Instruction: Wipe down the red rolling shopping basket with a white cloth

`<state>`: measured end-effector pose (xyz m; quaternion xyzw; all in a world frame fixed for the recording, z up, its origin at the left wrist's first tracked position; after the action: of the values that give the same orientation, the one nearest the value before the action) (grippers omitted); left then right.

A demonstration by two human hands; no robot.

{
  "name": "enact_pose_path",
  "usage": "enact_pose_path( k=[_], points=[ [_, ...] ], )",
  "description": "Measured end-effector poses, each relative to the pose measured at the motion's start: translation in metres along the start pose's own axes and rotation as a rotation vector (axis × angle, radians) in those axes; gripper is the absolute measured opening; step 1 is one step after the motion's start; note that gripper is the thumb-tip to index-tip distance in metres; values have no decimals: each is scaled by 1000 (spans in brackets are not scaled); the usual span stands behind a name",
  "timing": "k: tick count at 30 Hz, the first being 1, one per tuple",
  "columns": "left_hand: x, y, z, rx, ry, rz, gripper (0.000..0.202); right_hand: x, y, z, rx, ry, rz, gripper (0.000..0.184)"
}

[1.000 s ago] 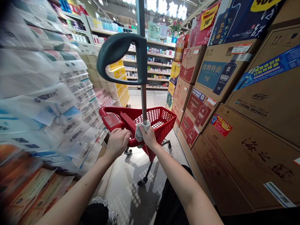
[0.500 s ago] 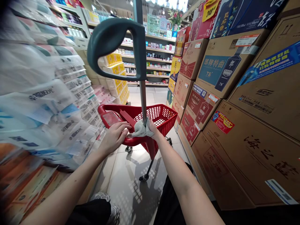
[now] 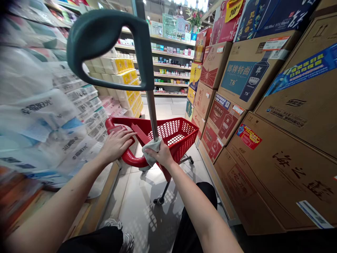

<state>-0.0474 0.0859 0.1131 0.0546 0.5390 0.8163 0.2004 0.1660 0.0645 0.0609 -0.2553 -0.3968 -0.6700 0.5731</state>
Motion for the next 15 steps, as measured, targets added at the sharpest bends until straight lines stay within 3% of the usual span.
enact_pose_path(
  k=[5,9,15],
  points=[
    [-9,1,-7,23,-5,50,44,-10,2,-11,-53,42,-85,27],
    [-15,1,-9,-8,-3,79,43,-15,6,-7,-33,68,-93,27],
    [-25,-1,-5,14,7,93,42,-21,15,-1,-2,-31,-42,31]
  ],
)
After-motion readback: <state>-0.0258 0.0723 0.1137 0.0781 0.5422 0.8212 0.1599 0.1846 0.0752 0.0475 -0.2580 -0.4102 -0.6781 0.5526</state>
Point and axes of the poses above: each hand's wrist, its own z-axis towards the middle knuckle, its own y-axis out of the back of the hand, x = y × z, the point moved 4 cm from there along z, towards the middle knuckle, and after that the axes turned 3 degrees about -z, right-handed, at the moved point
